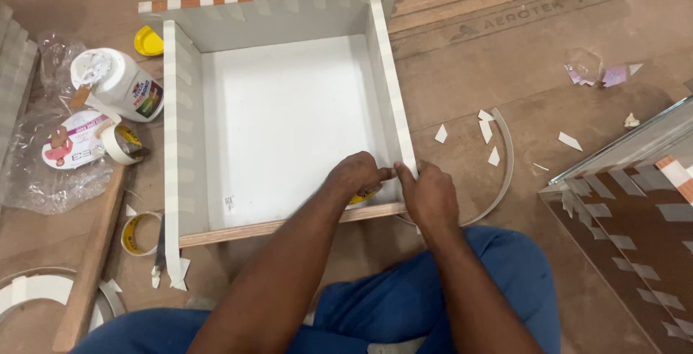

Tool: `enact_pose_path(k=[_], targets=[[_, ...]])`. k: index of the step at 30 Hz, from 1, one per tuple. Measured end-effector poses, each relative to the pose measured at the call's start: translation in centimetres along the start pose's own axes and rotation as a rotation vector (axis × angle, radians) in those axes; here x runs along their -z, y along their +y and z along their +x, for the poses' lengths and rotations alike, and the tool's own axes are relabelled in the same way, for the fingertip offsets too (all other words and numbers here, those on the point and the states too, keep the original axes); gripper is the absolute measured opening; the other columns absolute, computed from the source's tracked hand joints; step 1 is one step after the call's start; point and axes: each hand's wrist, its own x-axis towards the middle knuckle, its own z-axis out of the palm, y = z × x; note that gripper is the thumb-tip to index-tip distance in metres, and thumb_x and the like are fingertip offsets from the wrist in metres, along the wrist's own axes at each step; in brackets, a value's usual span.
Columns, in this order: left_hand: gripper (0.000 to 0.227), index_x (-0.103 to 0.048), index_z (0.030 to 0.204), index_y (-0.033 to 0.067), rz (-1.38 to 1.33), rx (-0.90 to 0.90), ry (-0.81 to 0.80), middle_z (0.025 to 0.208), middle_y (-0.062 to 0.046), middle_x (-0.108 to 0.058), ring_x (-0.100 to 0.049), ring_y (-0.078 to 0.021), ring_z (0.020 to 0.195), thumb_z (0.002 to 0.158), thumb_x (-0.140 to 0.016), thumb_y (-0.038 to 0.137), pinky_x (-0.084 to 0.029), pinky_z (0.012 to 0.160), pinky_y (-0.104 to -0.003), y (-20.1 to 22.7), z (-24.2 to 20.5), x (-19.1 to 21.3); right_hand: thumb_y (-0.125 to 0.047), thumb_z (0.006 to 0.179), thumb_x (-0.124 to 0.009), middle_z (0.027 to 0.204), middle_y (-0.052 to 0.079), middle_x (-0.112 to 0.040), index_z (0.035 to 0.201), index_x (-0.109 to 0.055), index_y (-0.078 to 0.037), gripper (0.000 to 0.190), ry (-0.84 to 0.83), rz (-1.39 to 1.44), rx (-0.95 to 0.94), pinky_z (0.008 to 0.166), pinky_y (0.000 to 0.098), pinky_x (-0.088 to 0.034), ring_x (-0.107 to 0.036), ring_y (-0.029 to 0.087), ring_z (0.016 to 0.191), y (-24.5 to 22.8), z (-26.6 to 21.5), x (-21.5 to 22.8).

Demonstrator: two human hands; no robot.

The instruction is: The person applies glue to the edge of a white drawer using a brush, then attaches a white strip to the glued edge. They press the strip into place and use a hammer to secure it.

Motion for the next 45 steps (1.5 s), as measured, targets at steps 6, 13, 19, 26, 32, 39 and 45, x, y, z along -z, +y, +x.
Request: enact_pose_path(k=[6, 13, 19, 26, 32, 39, 45], targets=[[0.053, -0.077, 0.085, -0.0010, -0.228, -0.174, -0.136, 0.079, -0.015, -0.076, -0.066, -0.0263, 0.069, 0.096, -0.066, 0.050, -0.053, 0.066, -0.041, -3.7, 4.3, -1.0, -0.035, 0.097, -0.065, 0.114, 0.025, -0.067, 0.119, -0.052, 0.000, 0.044, 0.119, -0.173, 0.050, 0.084, 0.0536, -0.056, -0.069, 0.046, 0.099, -1.7, 0.3, -1.6], [0.028, -0.077, 0.097, 0.0041, 0.313, -0.248, -0.298, 0.086, -0.016, -0.076, -0.072, -0.0270, 0.074, 0.089, -0.064, 0.028, -0.060, 0.070, -0.043, -1.6, 7.7, -3.1, -0.033, 0.095, -0.069, 0.119, 0.029, -0.063, 0.123, -0.048, 0.001, 0.050, 0.086, -0.175, 0.022, 0.087, 0.0535, -0.055, -0.066, 0.048, 0.103, -1.4, 1.2, -2.3], [0.043, -0.066, 0.123, 0.0020, 0.114, -0.277, 0.077, 0.102, -0.020, -0.073, -0.071, -0.0312, 0.093, 0.090, -0.065, 0.029, -0.055, 0.085, -0.043, -2.7, -3.3, 1.3, -0.031, 0.090, -0.073, 0.124, 0.020, -0.067, 0.142, -0.045, -0.002, 0.065, -0.056, 0.567, 0.019, 0.096, 0.0394, -0.054, -0.067, 0.028, 0.114, 0.6, 0.0, 1.3], [0.043, -0.068, 0.119, 0.0042, -0.015, -0.500, -0.076, 0.088, -0.013, -0.080, -0.076, -0.0253, 0.082, 0.096, -0.057, 0.038, -0.057, 0.080, -0.040, 1.7, -16.7, 2.3, -0.021, 0.095, -0.072, 0.154, 0.009, -0.051, 0.104, -0.064, 0.004, 0.028, 0.137, 1.015, 0.231, 0.102, 0.0359, -0.050, -0.060, 0.021, 0.128, 3.0, -5.9, 0.8], [0.038, -0.078, 0.106, 0.0054, -0.023, -0.522, 0.236, 0.088, -0.018, -0.077, -0.075, -0.0317, 0.079, 0.095, -0.059, 0.037, -0.059, 0.081, -0.042, 0.6, -13.8, 1.0, -0.018, 0.103, -0.070, 0.106, 0.010, -0.062, 0.101, -0.063, -0.008, 0.013, 0.149, 1.311, -0.154, 0.084, 0.0340, -0.050, -0.058, 0.018, 0.092, 6.4, -1.4, -0.4], [0.041, -0.077, 0.103, 0.0022, 0.001, -0.449, 0.244, 0.089, -0.023, -0.075, -0.075, -0.0366, 0.084, 0.093, -0.061, 0.039, -0.058, 0.083, -0.045, -1.6, -8.3, -0.2, -0.017, 0.099, -0.066, 0.096, 0.011, -0.066, 0.106, -0.058, -0.006, 0.015, -0.035, 1.535, -0.347, 0.077, 0.0374, -0.059, -0.068, 0.021, 0.082, 8.8, 1.7, -4.2], [0.053, -0.078, 0.106, 0.0060, 0.029, -0.230, 0.043, 0.099, -0.019, -0.078, -0.075, -0.0328, 0.095, 0.091, -0.063, 0.054, -0.056, 0.089, -0.045, -1.5, -4.8, -1.2, -0.031, 0.100, -0.057, 0.100, 0.014, -0.072, 0.117, -0.062, -0.007, 0.030, -0.413, 1.441, -0.482, 0.074, 0.0431, -0.065, -0.072, 0.027, 0.084, 9.6, 3.3, -6.2]])
